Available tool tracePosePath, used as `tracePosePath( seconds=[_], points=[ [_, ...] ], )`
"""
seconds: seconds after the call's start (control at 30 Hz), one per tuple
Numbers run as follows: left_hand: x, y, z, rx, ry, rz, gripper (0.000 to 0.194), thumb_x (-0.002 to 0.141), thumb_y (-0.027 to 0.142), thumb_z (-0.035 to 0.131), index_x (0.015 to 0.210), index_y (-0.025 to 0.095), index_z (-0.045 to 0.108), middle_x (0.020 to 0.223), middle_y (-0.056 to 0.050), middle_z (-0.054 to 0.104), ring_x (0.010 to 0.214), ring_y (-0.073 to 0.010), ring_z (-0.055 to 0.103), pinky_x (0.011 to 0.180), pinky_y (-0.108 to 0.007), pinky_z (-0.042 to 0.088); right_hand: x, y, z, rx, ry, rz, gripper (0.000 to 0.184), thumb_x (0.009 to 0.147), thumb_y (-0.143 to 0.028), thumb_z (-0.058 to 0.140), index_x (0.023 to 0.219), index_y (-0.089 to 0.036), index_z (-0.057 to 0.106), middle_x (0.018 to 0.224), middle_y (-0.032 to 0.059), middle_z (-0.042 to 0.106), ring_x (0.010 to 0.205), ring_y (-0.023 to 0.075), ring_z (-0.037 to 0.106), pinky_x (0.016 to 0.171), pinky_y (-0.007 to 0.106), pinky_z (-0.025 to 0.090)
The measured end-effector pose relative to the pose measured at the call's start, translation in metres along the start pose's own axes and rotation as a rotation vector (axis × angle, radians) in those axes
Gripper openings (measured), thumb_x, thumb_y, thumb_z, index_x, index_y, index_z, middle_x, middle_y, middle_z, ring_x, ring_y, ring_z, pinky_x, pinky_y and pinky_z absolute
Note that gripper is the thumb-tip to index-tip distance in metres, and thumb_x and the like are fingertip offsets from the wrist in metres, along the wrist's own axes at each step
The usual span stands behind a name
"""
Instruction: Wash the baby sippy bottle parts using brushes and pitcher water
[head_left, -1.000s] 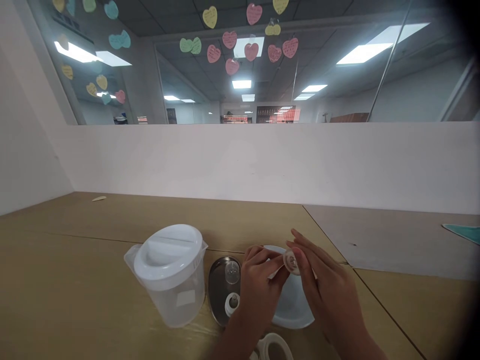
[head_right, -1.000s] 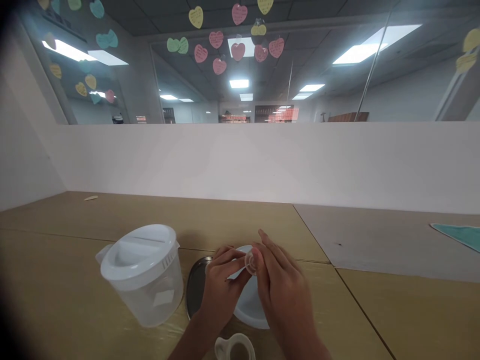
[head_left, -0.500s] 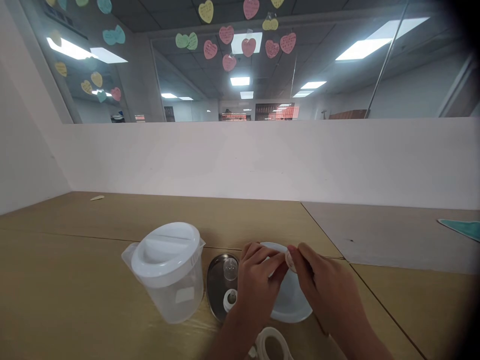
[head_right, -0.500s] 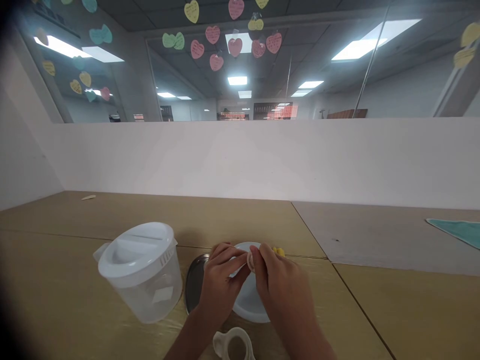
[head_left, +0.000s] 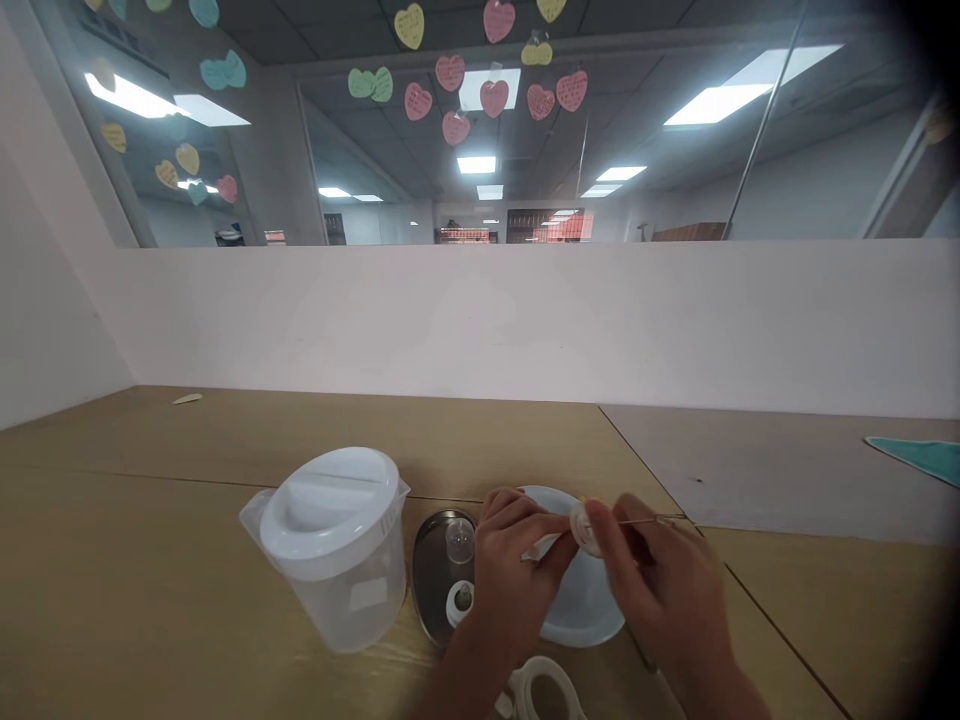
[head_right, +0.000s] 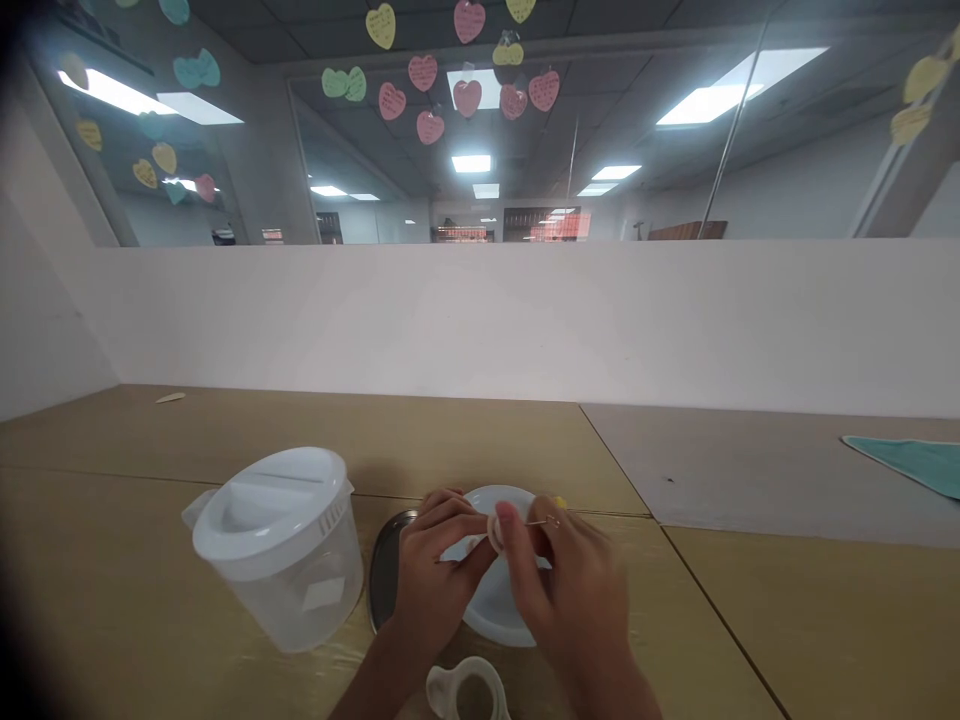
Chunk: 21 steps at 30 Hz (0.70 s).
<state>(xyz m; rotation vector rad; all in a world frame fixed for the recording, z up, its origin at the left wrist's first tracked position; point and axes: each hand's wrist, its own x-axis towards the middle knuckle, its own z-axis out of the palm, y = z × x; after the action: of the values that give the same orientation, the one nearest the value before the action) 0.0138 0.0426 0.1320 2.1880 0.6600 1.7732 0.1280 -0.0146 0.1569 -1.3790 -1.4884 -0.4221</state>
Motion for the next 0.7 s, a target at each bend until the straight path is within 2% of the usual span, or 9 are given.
tracePosePath(
  seconds=[0.1, 0.17, 0.3, 0.4, 0.57, 0.7],
  points=[
    [0.002, 0.000, -0.003, 0.008, -0.019, -0.004, 0.008, 0.073, 0.018, 0.069, 0.065, 0.018, 0.067, 0.058, 0.000, 0.062, 0.061, -0.0132, 0.052, 0.065, -0.028, 0.041, 0.001, 0.004, 0.009, -0.035, -0.020, -0.109, 0.034, 0.091, -0.032, 0.040, 0.060, -0.019, 0.040, 0.044, -0.0058, 0.042, 0.039, 0.0067, 0.038, 0.046, 0.020, 0.027],
    [0.005, 0.000, -0.005, -0.007, -0.055, -0.025, 0.007, 0.073, 0.019, 0.069, 0.066, 0.019, 0.068, 0.059, 0.000, 0.063, 0.061, -0.0129, 0.053, 0.066, -0.028, 0.042, 0.001, 0.004, 0.006, -0.063, 0.018, -0.114, 0.033, 0.092, -0.031, 0.039, 0.061, -0.020, 0.041, 0.043, -0.0054, 0.042, 0.038, 0.0077, 0.039, 0.045, 0.021, 0.027],
    [0.007, 0.001, -0.005, -0.072, -0.117, -0.045, 0.005, 0.073, 0.022, 0.070, 0.069, 0.020, 0.069, 0.061, 0.001, 0.064, 0.062, -0.0125, 0.055, 0.070, -0.029, 0.043, 0.000, -0.004, -0.010, -0.071, 0.098, 0.064, 0.038, 0.092, -0.035, 0.037, 0.057, -0.021, 0.039, 0.038, -0.0068, 0.033, 0.033, 0.0079, 0.033, 0.041, 0.021, 0.026],
    [0.005, 0.002, -0.002, -0.090, -0.116, -0.047, 0.006, 0.073, 0.023, 0.070, 0.069, 0.020, 0.068, 0.061, 0.001, 0.064, 0.062, -0.0127, 0.055, 0.073, -0.029, 0.043, 0.000, -0.008, -0.014, -0.035, 0.125, 0.127, 0.038, 0.092, -0.037, 0.038, 0.058, -0.020, 0.042, 0.040, -0.0066, 0.035, 0.035, 0.0071, 0.033, 0.041, 0.021, 0.027],
    [0.004, 0.002, -0.003, -0.063, -0.134, -0.104, 0.005, 0.074, 0.020, 0.069, 0.069, 0.020, 0.068, 0.062, 0.000, 0.063, 0.065, -0.0131, 0.055, 0.069, -0.027, 0.042, 0.002, -0.002, -0.006, 0.092, -0.125, 0.037, 0.038, 0.092, -0.036, 0.037, 0.058, -0.019, 0.037, 0.043, -0.0070, 0.037, 0.038, 0.0057, 0.033, 0.043, 0.019, 0.027],
    [0.010, 0.005, -0.007, -0.076, -0.175, -0.091, 0.006, 0.075, 0.023, 0.068, 0.071, 0.020, 0.069, 0.065, 0.000, 0.066, 0.065, -0.0133, 0.057, 0.068, -0.027, 0.043, 0.002, 0.001, -0.009, 0.104, -0.153, 0.066, 0.038, 0.092, -0.036, 0.036, 0.057, -0.020, 0.035, 0.043, -0.0069, 0.035, 0.037, 0.0063, 0.032, 0.041, 0.019, 0.025]
  ],
)
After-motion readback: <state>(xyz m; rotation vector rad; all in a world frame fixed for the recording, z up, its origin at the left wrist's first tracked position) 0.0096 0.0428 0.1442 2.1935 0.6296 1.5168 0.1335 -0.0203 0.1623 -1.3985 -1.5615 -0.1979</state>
